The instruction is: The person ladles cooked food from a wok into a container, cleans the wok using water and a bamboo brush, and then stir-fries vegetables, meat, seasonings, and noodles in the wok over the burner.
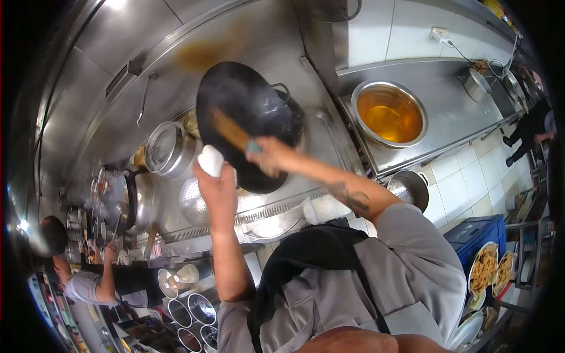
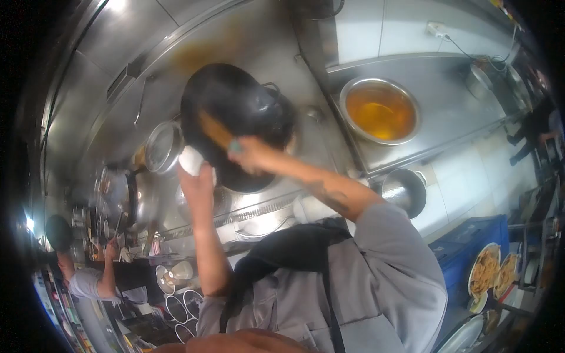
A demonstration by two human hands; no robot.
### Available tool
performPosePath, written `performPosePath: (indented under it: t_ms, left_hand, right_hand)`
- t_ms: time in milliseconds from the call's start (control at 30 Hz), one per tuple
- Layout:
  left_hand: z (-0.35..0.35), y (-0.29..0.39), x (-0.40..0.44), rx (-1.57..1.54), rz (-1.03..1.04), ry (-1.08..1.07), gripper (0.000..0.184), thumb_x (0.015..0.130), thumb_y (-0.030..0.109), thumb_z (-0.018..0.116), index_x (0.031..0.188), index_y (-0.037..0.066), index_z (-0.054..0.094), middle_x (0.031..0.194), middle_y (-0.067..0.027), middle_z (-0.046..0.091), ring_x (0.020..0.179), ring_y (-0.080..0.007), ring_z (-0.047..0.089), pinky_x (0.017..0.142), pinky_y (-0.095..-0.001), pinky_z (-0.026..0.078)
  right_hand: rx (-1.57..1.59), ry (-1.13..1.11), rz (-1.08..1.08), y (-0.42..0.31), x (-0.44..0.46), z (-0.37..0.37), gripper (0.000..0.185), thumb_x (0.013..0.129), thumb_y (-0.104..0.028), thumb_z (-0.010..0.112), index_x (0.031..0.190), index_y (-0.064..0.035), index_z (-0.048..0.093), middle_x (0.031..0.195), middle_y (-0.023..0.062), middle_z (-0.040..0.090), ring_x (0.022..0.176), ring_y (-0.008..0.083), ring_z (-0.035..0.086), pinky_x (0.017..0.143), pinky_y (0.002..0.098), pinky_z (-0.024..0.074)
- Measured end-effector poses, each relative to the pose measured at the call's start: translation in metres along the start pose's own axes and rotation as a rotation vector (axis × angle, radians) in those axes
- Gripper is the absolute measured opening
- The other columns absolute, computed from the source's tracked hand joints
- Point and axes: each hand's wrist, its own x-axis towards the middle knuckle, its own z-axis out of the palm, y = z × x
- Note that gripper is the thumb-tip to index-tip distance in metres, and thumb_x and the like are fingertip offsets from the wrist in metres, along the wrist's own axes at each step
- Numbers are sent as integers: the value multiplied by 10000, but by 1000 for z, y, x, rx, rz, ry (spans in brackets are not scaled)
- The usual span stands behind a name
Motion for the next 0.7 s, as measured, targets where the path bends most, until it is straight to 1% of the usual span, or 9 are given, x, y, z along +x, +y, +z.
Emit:
performPosePath:
  t_ms: [67, 100, 133, 233, 267, 333, 567, 633, 700]
  left_hand:
    - [-7, -32, 8, -74, 16, 45, 574, 809, 130, 625, 1280, -96, 386, 1057, -185, 596, 933, -236, 607, 854, -338, 475]
    - [-13, -44, 11, -32, -18, 80, 565, 805, 129, 630, 1276, -87, 402, 1062, -179, 600, 933, -234, 608, 854, -338, 475]
    - [-18, -62, 11, -14, -83, 129, 543, 794, 128, 633, 1258, -72, 437, 1068, -170, 605, 947, -231, 605, 859, -340, 474]
    - [-39, -128, 9, -175, -182, 131, 499, 779, 139, 628, 1222, -35, 479, 1029, -126, 623, 891, -230, 622, 764, -344, 499]
    - [-42, -124, 7, -207, -354, 155, 474, 779, 140, 628, 1205, -16, 495, 1012, -110, 627, 859, -219, 622, 720, -344, 498]
    - [-56, -113, -5, -257, -712, 195, 425, 778, 142, 629, 1172, 21, 525, 977, -79, 635, 793, -197, 622, 633, -344, 496]
    - [-28, -198, -44, -595, -963, 164, 315, 812, 215, 632, 1099, 101, 572, 902, -34, 602, 740, -168, 572, 565, -342, 441]
    - [0, -215, -50, -532, -945, 68, 230, 809, 219, 628, 1016, 132, 577, 824, 11, 579, 679, -122, 514, 546, -305, 376]
    - [23, -184, -35, -752, -1052, 114, 163, 821, 212, 612, 968, 149, 581, 810, 13, 567, 690, -119, 516, 534, -306, 343]
  right_hand:
    - [-454, 229, -671, 106, -6, 30, 440, 887, -325, 648, 1184, -18, 544, 856, 192, 667, 776, 326, 675, 726, 393, 542]
    - [-480, 97, -439, 121, -32, 17, 523, 874, -316, 648, 1287, -30, 502, 992, 256, 653, 929, 416, 639, 859, 435, 503]
    - [-672, 133, -491, 164, -27, -6, 590, 865, -331, 645, 1340, -30, 465, 1002, 228, 664, 917, 395, 650, 818, 430, 517]
    - [-559, 315, -12, 178, -27, -96, 634, 842, -377, 656, 1348, -43, 469, 911, 193, 680, 772, 352, 665, 725, 414, 529]
    - [-470, 422, 128, 171, -15, -122, 636, 836, -388, 659, 1344, -50, 480, 875, 182, 684, 711, 331, 666, 678, 405, 532]
    - [-534, 567, 100, 139, -6, -151, 609, 834, -371, 674, 1333, -65, 506, 752, 145, 668, 590, 264, 637, 569, 385, 514]
    - [-116, 641, -268, 32, -2, -158, 577, 848, -303, 729, 1318, -40, 522, 666, -9, 579, 510, 34, 473, 438, 225, 385]
    - [-61, 677, -372, -14, 2, -157, 550, 858, -273, 725, 1324, -66, 520, 663, -13, 581, 475, 46, 473, 426, 225, 380]
    - [29, 710, -323, -78, -3, -149, 526, 860, -300, 721, 1303, -84, 538, 687, -6, 593, 490, 68, 528, 428, 221, 388]
